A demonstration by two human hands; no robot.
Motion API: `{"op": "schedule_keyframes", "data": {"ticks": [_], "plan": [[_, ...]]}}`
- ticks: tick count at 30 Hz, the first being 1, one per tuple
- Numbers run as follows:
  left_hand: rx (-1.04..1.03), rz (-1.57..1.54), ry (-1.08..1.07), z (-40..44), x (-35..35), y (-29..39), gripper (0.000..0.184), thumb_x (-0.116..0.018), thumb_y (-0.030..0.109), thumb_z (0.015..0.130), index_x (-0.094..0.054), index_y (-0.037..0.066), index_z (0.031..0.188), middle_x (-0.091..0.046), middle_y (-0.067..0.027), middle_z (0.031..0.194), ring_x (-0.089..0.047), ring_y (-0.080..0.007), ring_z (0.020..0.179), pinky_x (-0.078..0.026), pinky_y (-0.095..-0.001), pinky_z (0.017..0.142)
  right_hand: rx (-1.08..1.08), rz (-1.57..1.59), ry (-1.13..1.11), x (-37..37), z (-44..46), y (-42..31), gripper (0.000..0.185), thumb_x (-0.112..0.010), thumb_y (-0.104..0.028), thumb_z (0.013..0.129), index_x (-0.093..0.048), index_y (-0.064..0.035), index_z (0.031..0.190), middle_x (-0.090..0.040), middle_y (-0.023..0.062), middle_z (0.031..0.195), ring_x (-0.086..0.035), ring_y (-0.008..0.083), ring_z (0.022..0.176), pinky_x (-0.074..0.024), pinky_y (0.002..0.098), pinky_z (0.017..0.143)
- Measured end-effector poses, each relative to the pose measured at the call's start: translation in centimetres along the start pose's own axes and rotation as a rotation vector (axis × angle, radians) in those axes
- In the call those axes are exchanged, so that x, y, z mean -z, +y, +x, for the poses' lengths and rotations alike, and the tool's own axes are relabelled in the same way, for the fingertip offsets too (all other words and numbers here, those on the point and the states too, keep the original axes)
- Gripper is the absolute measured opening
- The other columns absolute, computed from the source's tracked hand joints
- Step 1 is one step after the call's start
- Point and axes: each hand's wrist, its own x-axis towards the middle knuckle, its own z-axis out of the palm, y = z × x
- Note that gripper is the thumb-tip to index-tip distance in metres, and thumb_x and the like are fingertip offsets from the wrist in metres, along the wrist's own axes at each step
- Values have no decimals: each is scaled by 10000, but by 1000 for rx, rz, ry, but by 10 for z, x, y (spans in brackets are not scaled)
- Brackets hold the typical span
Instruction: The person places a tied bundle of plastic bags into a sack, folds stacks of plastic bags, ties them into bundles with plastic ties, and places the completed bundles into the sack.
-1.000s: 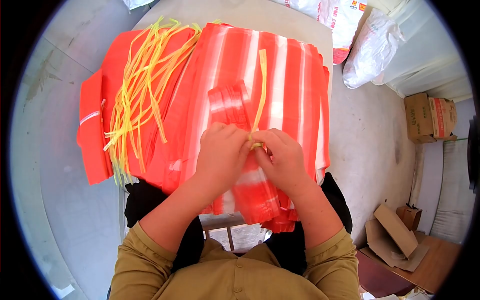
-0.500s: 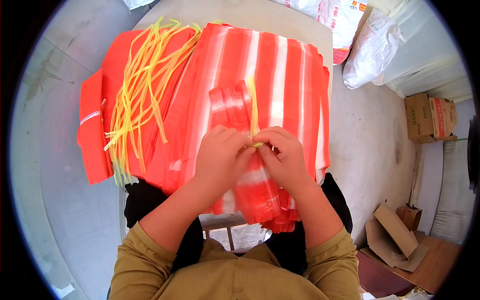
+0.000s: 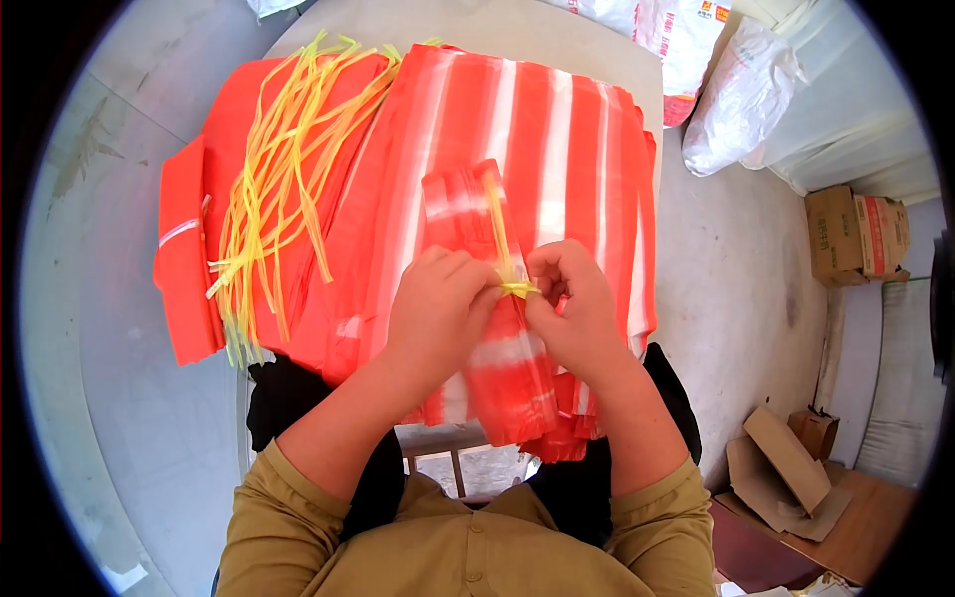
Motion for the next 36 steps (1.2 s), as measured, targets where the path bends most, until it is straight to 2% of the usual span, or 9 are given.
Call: {"op": "schedule_keyframes", "data": {"ticks": [7, 13, 16, 19, 22, 25, 28, 30, 36], "plan": [[16, 124, 3, 1, 7, -5, 112, -745, 7, 826, -663, 32, 898, -651, -122, 893, -614, -353, 899, -505, -450, 795, -219, 11, -131, 22, -6, -11, 290, -568, 103, 842, -534, -65, 1076, -511, -11, 933, -508, 77, 796, -474, 239, 747], [157, 132, 165, 4, 9, -2, 202, -744, 32, 859, -625, 16, 1021, -631, -135, 893, -626, -323, 886, -509, -410, 763, -352, 51, -238, 36, -7, -2, 290, -650, -72, 951, -571, -30, 1228, -579, 69, 914, -588, 143, 833, -527, 312, 762], [345, 23, -34, -5, 25, 6, 226, -722, 109, 901, -623, 14, 1079, -631, -167, 1002, -652, -342, 950, -536, -413, 807, -199, 24, -179, 31, -6, 4, 400, -623, -168, 1007, -545, -24, 1372, -669, 112, 1037, -646, 183, 927, -539, 331, 851], [504, -128, -371, -20, 40, 19, 309, -730, 212, 935, -619, 14, 1146, -626, -199, 1071, -662, -334, 967, -539, -408, 840, -236, -157, -321, 24, -8, -17, 484, -583, -220, 1032, -494, -20, 1463, -692, 155, 1202, -660, 216, 1025, -529, 348, 927], [483, -142, -341, -30, 44, 18, 443, -693, 304, 986, -572, 6, 1290, -654, -176, 1164, -672, -305, 1021, -536, -414, 878, -252, 71, -252, 18, -14, -25, 494, -571, -239, 1034, -491, -28, 1473, -685, 152, 1261, -658, 242, 1061, -520, 357, 957], [719, -752, -228, -39, 47, 8, 523, -628, 325, 1039, -487, 4, 1426, -643, -143, 1307, -656, -273, 1155, -529, -420, 965, -140, 633, -422, 19, -23, -45, 518, -605, -210, 1012, -475, -37, 1483, -679, 154, 1266, -657, 235, 1082, -520, 350, 962], [908, -1611, -101, -36, 40, 10, 506, -571, 347, 1089, -464, 52, 1486, -617, -104, 1383, -640, -221, 1204, -514, -396, 1043, -42, 154, -213, 8, -17, -29, 598, -619, -135, 1011, -394, -47, 1558, -637, 131, 1295, -620, 192, 1128, -515, 348, 972], [937, -1426, -90, -39, 33, 7, 493, -587, 242, 1081, -449, 44, 1511, -586, -114, 1452, -592, -219, 1323, -487, -414, 1123, -65, -26, -71, -2, -11, -19, 677, -653, -117, 1004, -341, -43, 1599, -629, 147, 1309, -614, 187, 1150, -512, 346, 982], [968, -1388, -121, -30, 24, 15, 539, -619, 185, 1057, -412, 24, 1528, -591, -128, 1419, -597, -208, 1291, -503, -393, 1087, -363, 513, 8, -12, -8, -14, 774, -673, -94, 978, -254, 3, 1622, -678, 165, 1233, -656, 174, 1060, -529, 318, 928]]}}
